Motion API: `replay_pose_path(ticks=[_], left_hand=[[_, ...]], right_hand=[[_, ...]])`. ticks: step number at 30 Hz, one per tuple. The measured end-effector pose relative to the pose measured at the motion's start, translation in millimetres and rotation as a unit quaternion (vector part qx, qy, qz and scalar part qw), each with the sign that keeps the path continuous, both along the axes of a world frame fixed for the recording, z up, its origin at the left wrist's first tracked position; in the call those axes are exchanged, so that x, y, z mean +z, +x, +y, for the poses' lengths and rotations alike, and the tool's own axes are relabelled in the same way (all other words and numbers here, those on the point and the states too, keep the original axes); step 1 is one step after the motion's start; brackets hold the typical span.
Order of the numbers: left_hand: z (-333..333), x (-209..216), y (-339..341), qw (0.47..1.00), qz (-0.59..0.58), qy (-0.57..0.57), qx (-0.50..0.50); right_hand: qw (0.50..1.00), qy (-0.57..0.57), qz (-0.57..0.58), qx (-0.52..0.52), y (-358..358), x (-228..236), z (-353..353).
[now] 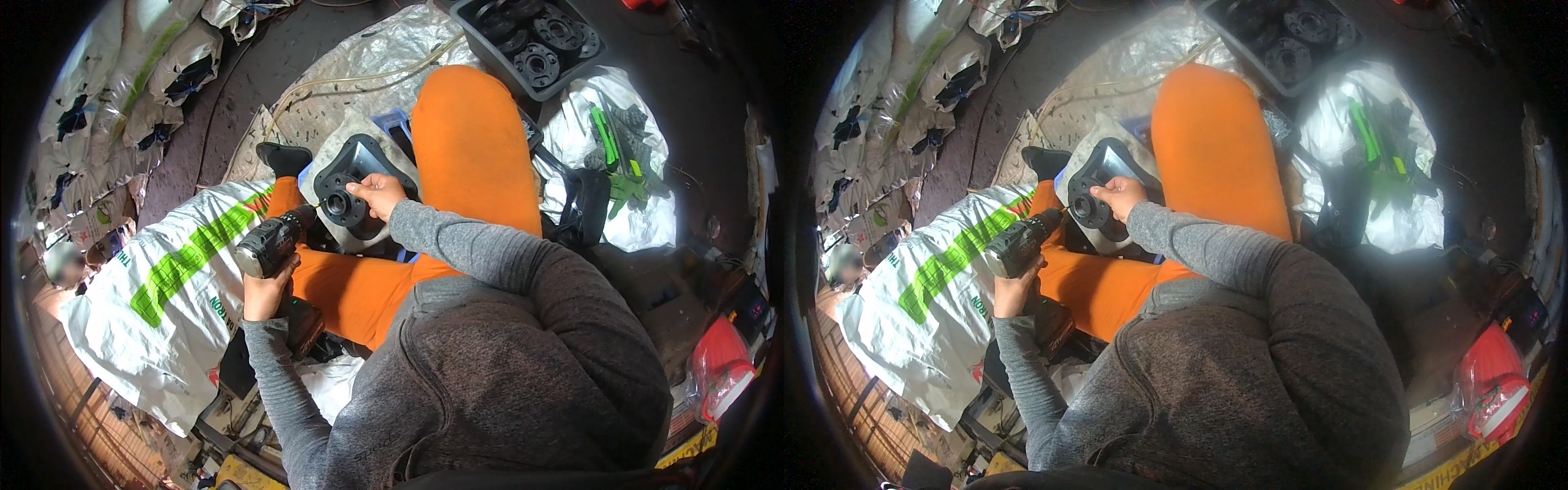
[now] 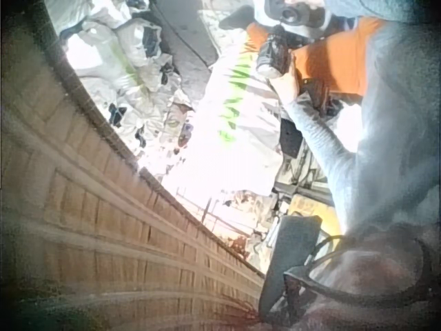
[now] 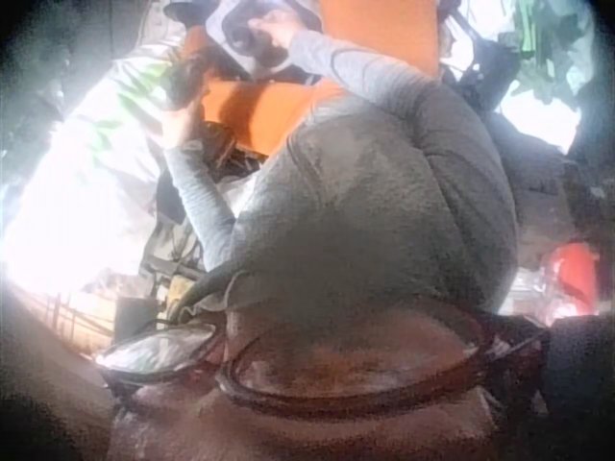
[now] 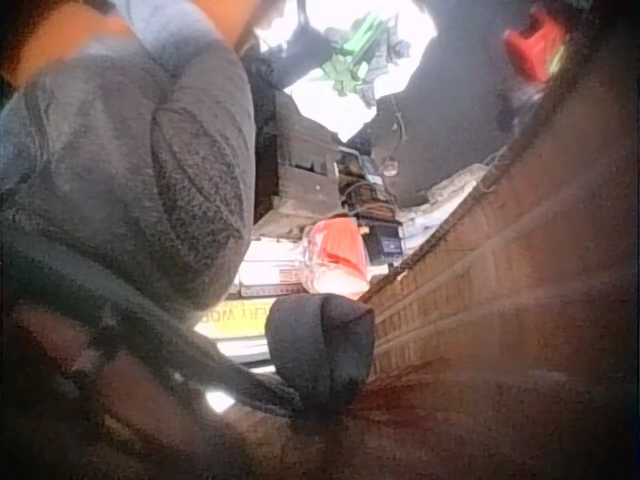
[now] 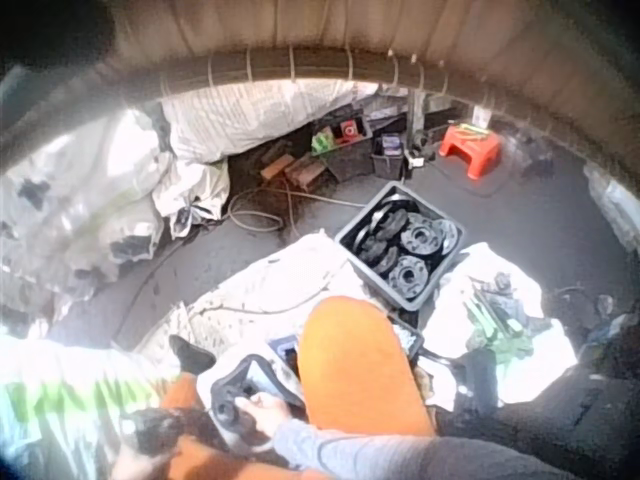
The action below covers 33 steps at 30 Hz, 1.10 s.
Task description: The person sits on the floor and uses a cordless drill to fasten screws into a black mechanical housing. They repeatedly pick up screws, align them with holes in the housing, and drive them in with the drill.
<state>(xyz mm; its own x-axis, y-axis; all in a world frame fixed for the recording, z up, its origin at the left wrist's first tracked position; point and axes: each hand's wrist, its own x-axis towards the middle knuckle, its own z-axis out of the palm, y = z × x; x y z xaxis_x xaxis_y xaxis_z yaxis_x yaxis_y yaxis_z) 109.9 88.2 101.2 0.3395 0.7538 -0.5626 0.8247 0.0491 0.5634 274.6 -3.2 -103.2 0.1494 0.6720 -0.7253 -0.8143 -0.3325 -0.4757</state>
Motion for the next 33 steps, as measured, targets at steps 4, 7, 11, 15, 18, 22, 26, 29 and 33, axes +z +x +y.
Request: replay_pose_path(ticks=[4,7,11,15,18,22,26,29,33], left_hand=[[-1.4,1.7,12.8,0.997,-0.042,0.032,-0.059],[3.6,5.9,21.0,0.997,0.047,0.003,-0.066],[10.4,1.8,25.4,0.994,0.04,0.02,-0.103],[15.4,-9.0,22.9,0.979,-0.025,0.062,-0.192],[17.5,-14.6,20.7,0.976,-0.011,0.072,-0.207],[18.9,-17.0,21.7,0.98,-0.012,0.05,-0.193],[21.7,-15.1,25.5,0.983,0.018,0.05,-0.177],[17.4,-14.1,25.4,0.988,0.012,0.05,-0.147],[-2.8,-11.9,17.0,0.996,-0.039,0.069,-0.047]], right_hand=[[0.98,-0.036,-0.192,0.024,-5.4,-6.5,-1.1],[0.958,-0.051,-0.277,0.045,-3.1,-8.2,-5.1],[0.949,-0.07,-0.295,0.093,2.6,-6.1,-7.9],[0.945,-0.052,-0.314,0.071,0.5,-3.6,-11.5],[0.951,-0.037,-0.304,0.042,-2.2,-4.5,-11.2],[0.948,-0.035,-0.311,0.058,-0.5,-4.1,-13.1],[0.94,-0.04,-0.331,0.078,3.9,1.6,-14.0],[0.931,-0.035,-0.354,0.086,4.4,0.9,-11.2],[0.909,-0.02,-0.409,0.078,3.4,-14.8,-6.7]])
